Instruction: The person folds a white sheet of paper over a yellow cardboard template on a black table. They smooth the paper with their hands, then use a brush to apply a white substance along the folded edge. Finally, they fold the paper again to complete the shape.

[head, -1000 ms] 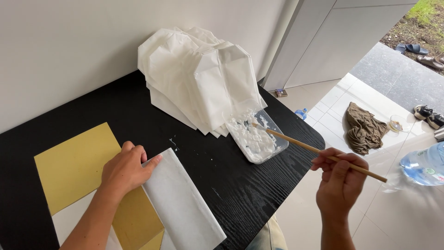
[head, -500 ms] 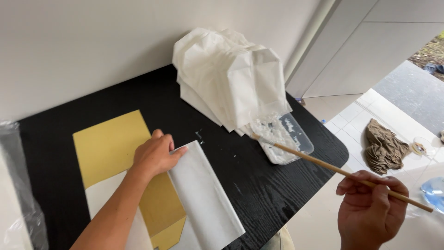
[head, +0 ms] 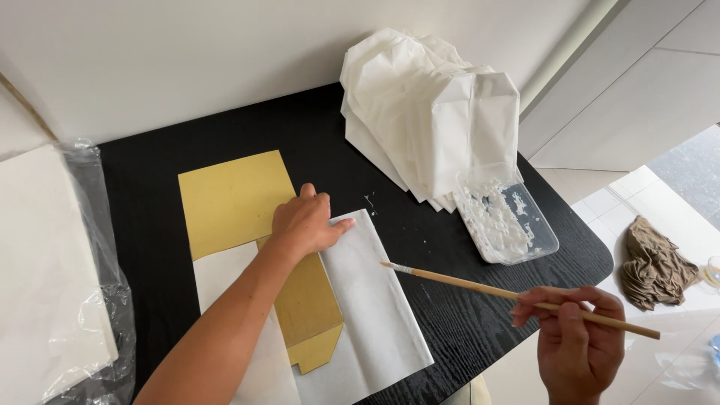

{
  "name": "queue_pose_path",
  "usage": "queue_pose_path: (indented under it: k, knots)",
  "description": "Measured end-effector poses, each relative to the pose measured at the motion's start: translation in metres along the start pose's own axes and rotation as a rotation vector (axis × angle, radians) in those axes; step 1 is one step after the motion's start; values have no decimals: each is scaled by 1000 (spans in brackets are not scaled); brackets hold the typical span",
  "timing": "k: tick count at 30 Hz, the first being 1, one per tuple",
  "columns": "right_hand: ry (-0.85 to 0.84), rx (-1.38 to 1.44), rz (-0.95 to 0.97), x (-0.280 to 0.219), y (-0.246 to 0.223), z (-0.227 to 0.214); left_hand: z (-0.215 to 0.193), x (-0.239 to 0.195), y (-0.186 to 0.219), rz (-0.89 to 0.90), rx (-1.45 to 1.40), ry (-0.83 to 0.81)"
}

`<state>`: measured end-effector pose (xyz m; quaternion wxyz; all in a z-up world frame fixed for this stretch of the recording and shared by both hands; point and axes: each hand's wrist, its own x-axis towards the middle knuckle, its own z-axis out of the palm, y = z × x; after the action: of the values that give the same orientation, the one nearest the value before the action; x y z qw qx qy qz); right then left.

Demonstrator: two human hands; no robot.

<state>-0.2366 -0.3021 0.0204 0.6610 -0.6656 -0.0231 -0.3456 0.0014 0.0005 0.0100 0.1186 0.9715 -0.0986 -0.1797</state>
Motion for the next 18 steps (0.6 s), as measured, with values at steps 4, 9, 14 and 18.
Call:
queue_pose_path:
  k: [4, 9, 14, 18]
  knots:
    - [17, -6, 37, -7, 4, -8, 7, 5, -3, 20, 10, 32]
    - [42, -19, 72, -14, 10, -12, 10, 7, -4, 29, 3, 44]
    - [5, 1, 52, -17, 5, -11, 10, 5, -4, 41, 15, 55]
    - [-13, -19, 61, -20, 2, -12, 8, 3, -3, 30, 16, 47]
